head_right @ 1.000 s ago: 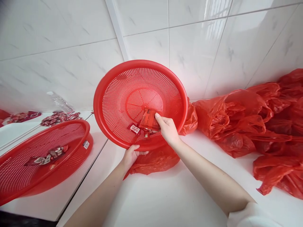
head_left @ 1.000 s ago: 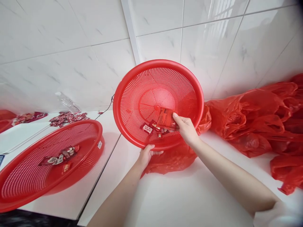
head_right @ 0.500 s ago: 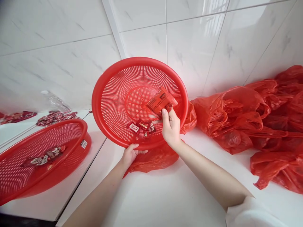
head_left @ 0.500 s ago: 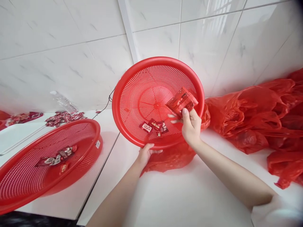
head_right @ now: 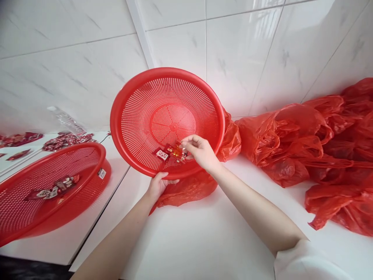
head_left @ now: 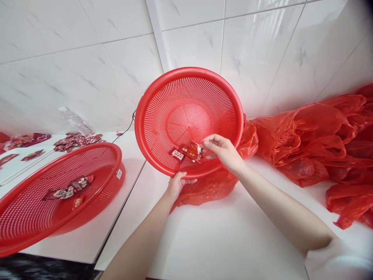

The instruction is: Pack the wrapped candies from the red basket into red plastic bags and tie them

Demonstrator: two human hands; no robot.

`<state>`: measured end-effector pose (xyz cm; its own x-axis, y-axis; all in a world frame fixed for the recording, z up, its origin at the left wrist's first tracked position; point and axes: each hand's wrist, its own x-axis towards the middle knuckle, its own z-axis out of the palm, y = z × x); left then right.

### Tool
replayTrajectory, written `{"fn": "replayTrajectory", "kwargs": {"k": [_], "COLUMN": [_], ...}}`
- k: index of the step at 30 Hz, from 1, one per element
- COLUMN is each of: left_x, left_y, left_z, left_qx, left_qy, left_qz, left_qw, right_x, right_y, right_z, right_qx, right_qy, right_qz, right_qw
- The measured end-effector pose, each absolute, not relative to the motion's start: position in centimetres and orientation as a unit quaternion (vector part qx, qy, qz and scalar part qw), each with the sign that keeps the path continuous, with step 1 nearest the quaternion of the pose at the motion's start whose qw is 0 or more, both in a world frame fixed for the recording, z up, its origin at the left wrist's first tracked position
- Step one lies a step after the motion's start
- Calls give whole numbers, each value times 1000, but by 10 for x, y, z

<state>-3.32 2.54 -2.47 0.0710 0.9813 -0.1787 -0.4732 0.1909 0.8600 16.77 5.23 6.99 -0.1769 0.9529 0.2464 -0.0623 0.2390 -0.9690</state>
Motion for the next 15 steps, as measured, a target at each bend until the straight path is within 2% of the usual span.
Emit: {"fn": "replayTrajectory", "kwargs": {"k": [4,6,8,11,15], "left_x": [-30,-28,-25,-24,-28], "left_y": [21,18,16,16,20], "left_z": [-18,-15,-15,-15,-14], "left_qx": [324,331,336,339,351], "left_qy": [401,399,396,396,398], "left_qz": [539,533,531,544,574], "left_qw": [666,668,670,658,624], "right_x": [162,158,155,157,172], "right_y": [51,54,59,68,68], "right_z": [50,36,24,20,45], "right_qx": [-429,-464,-489,-495,-463], "right_qy": [-783,-816,-822,-809,-794], "right_qz": [231,162,124,124,165], "right_qw": [386,305,264,292,358]}}
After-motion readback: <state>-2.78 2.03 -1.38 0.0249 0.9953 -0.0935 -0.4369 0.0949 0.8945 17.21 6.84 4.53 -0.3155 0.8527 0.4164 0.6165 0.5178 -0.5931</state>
